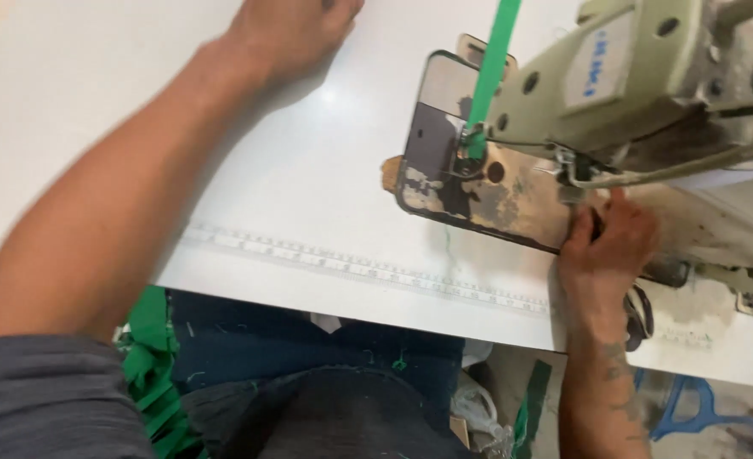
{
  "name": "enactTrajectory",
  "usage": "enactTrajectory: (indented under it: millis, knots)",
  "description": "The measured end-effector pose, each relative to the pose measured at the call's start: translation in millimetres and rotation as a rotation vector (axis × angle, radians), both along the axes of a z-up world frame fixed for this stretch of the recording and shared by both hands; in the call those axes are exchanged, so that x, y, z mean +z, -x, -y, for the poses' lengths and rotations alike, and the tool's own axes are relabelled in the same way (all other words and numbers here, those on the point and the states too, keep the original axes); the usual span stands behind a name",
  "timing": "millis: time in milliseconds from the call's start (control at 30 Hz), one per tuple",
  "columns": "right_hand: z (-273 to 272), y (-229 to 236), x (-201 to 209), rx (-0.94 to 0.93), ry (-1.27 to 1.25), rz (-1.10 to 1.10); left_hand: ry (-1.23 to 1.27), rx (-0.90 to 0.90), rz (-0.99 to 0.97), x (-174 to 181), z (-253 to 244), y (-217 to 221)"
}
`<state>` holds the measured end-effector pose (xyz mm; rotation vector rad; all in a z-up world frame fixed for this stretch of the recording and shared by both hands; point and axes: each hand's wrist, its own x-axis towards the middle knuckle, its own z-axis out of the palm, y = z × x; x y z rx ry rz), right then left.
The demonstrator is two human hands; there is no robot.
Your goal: Feeding and guiding green fabric strips through an industrial sewing machine and cutting them with scissors.
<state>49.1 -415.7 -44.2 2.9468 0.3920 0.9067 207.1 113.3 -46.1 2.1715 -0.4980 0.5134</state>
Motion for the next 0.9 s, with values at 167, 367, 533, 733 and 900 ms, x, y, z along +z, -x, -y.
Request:
enactTrajectory:
  millis: [167,367,533,733,900]
  knots:
    - [-29.2,-36.2,4.7,0.093,0.044,-0.026,0.011,-0.055,0.071,13.4,-4.0,18.0]
    - [-109.0,-93.5,48.1,0.258,-0.001,0.040,-0.047,-0.137,0.216,3.9,-6.0,2.8]
    - [-152.2,-112.3,84.7,0.346,-0.012,0.047,-0.209,-0.148,0.028,27.7,5.4,35.2]
    - [-134.1,-33.1,54.7,0.350,0.004,-0.248,-0.304,-0.341,0.228,39.3,44.9,75.5]
    - [-151.1,-25.7,30.9,0.382,0.060,-0.028,-0.315,-0.428,0.405,28.5,87.7,99.6]
